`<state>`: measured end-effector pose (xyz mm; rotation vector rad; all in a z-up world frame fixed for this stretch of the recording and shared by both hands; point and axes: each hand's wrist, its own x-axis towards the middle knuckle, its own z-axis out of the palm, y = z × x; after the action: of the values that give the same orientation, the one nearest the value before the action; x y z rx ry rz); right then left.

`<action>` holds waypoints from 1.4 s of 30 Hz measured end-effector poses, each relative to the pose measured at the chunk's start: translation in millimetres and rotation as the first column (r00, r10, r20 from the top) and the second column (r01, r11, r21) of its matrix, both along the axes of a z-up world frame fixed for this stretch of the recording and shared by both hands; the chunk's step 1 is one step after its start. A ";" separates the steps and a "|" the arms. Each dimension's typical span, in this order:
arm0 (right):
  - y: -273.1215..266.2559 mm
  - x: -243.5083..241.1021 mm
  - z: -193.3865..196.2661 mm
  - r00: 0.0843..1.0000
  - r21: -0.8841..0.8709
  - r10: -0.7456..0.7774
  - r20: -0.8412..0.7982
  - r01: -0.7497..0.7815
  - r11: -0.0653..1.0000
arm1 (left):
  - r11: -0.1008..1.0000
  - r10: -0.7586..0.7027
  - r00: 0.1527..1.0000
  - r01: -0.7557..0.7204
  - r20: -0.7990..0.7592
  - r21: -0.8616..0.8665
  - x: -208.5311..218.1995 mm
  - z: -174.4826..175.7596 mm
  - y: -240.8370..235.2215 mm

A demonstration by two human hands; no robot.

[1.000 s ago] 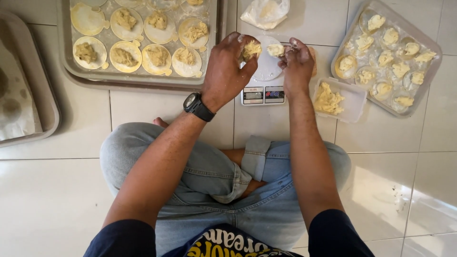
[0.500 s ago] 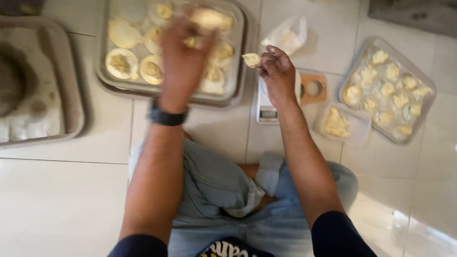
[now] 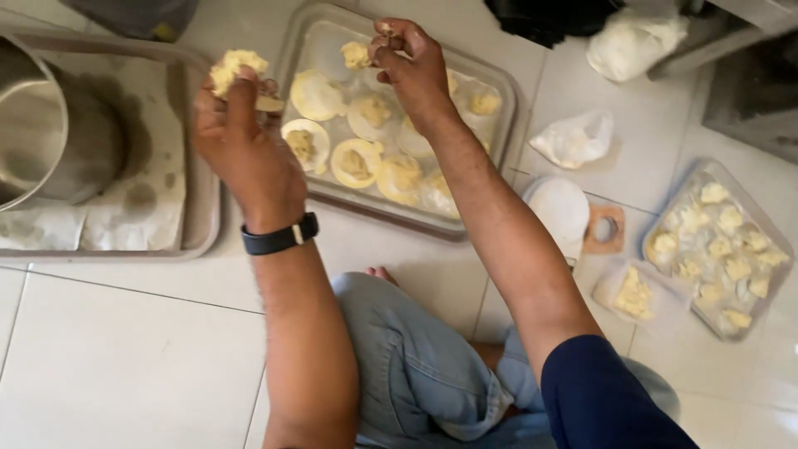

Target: Weighing small portions of dough on a digital scale and placing them into individual plastic bags while sitting on the floor.

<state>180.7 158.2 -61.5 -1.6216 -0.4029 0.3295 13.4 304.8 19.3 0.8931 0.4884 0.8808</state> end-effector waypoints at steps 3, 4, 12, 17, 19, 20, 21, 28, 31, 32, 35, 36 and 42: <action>26.5 0.7 -15.1 0.997 -0.022 0.053 -0.050 -0.054 0.998 | 0.989 0.007 0.997 0.005 0.080 -0.145 -0.2 2.7 -0.3; 33.7 -1.9 -18.6 0.997 -0.025 0.058 -0.053 -0.060 0.998 | 0.989 0.013 0.997 -0.001 0.077 -0.148 0.5 0.7 0.7; 67.1 -20.8 -34.8 0.991 -0.245 0.131 0.023 -0.122 0.962 | 0.985 0.029 1.000 -0.029 0.001 -0.169 2.4 -7.0 1.5; 62.0 -30.8 -24.9 0.991 -0.354 0.133 0.007 -0.122 0.927 | 0.980 0.004 0.997 0.012 0.076 -0.199 3.3 -10.4 1.8; 59.9 -28.7 -30.2 0.992 -0.377 0.123 -0.013 -0.119 0.919 | 0.978 -0.004 0.996 0.023 0.092 -0.205 4.1 -12.4 1.9; 58.2 -25.7 -38.4 0.991 -0.364 0.126 0.033 -0.106 0.926 | 0.977 -0.005 0.995 0.027 0.100 -0.211 4.5 -13.4 1.5; 56.4 -22.7 -46.4 0.988 -0.350 0.130 0.079 -0.094 0.932 | 0.976 -0.007 0.994 0.031 0.108 -0.218 4.9 -14.1 1.0; 56.0 -23.0 -35.7 0.852 -0.595 0.329 0.408 -0.025 0.803 | 0.977 -0.009 0.994 0.032 0.108 -0.212 5.7 -13.3 -2.0; 58.1 -17.3 -40.6 0.844 -0.681 0.372 0.386 -0.012 0.732 | 0.983 -0.007 0.997 0.020 0.075 -0.184 6.2 -10.9 -2.3; 57.4 -14.4 -46.3 0.830 -0.630 0.346 0.436 0.007 0.777 | 0.980 -0.008 0.997 0.023 0.076 -0.195 5.9 -12.0 -2.3; 57.0 -8.8 -48.2 0.868 -0.568 0.295 0.400 -0.018 0.823 | 0.980 -0.002 0.998 0.015 0.068 -0.197 5.9 -13.6 -2.3; 57.4 -7.4 -46.1 0.911 -0.554 0.270 0.311 -0.057 0.830 | 0.983 0.003 0.998 0.008 0.061 -0.185 6.2 -13.6 -2.2; 53.0 -9.5 -35.6 0.921 -0.503 0.259 0.292 -0.082 0.860 | 0.980 -0.012 0.996 0.029 0.090 -0.194 6.6 -11.5 -5.7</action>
<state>171.2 211.2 -97.1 -2.1552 -0.7934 0.2883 20.0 299.1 7.9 0.6755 0.4795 0.8344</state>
